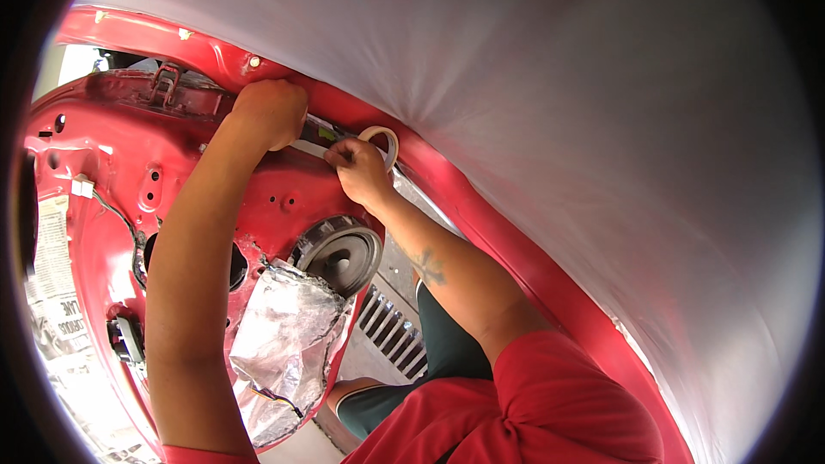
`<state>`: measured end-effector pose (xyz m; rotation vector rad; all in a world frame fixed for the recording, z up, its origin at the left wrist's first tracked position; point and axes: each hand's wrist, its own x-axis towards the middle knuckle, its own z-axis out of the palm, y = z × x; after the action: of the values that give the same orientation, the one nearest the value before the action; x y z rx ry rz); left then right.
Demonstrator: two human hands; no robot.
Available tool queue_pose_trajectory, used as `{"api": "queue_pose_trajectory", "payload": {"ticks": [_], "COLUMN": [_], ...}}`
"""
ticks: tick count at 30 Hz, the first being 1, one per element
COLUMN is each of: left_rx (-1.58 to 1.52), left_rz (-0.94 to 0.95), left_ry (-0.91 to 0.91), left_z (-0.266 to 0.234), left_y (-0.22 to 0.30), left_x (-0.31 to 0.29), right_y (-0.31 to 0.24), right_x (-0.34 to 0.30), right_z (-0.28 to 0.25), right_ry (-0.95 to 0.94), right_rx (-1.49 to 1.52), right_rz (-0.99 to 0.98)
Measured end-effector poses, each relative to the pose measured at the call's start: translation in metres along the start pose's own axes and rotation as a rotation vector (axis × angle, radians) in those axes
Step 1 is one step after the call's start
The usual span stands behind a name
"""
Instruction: The person applies masking tape to the edges and interior of a red car door panel. They repeatedly tear pieces of tape and press them onto the door frame and around a speaker cutout.
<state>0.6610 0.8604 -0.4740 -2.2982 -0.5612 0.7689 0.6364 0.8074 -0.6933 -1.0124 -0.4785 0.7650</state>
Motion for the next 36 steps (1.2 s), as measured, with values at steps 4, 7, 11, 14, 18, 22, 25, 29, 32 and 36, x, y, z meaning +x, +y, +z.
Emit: {"api": "queue_pose_trajectory", "payload": {"ticks": [4, 7, 11, 14, 18, 22, 25, 29, 32, 36], "left_rx": [0.015, 0.036, 0.062, 0.066, 0.081, 0.107, 0.120, 0.120, 0.128, 0.131], "left_rz": [-0.013, -0.026, -0.027, -0.034, -0.029, -0.029, -0.024, -0.015, -0.015, -0.012], "left_ry": [-0.044, -0.080, -0.087, -0.092, -0.078, -0.041, -0.018, 0.033, 0.071, 0.089], "left_z": [-0.003, -0.003, -0.005, -0.005, -0.005, -0.004, -0.002, 0.006, 0.008, 0.010], "left_y": [0.001, 0.003, 0.007, 0.008, 0.010, 0.011, 0.012, 0.009, 0.008, 0.009], "left_x": [0.003, 0.004, 0.005, 0.005, 0.004, 0.002, 0.003, 0.004, 0.002, 0.001], "right_y": [0.002, -0.003, 0.002, 0.001, -0.002, -0.001, 0.003, 0.004, 0.005, 0.005], "right_x": [0.002, 0.001, 0.007, 0.007, 0.008, 0.011, 0.015, 0.018, 0.020, 0.022], "right_z": [0.001, 0.000, 0.000, 0.000, -0.001, 0.001, 0.001, 0.002, 0.002, 0.003], "right_ry": [-0.019, -0.023, -0.032, -0.044, -0.045, -0.059, -0.056, -0.070, -0.075, -0.060], "right_rx": [-0.004, -0.063, -0.050, -0.039, -0.061, -0.001, -0.004, 0.002, 0.018, 0.062], "right_rz": [0.008, 0.034, -0.003, 0.005, -0.002, 0.006, 0.013, 0.035, 0.062, 0.063]}}
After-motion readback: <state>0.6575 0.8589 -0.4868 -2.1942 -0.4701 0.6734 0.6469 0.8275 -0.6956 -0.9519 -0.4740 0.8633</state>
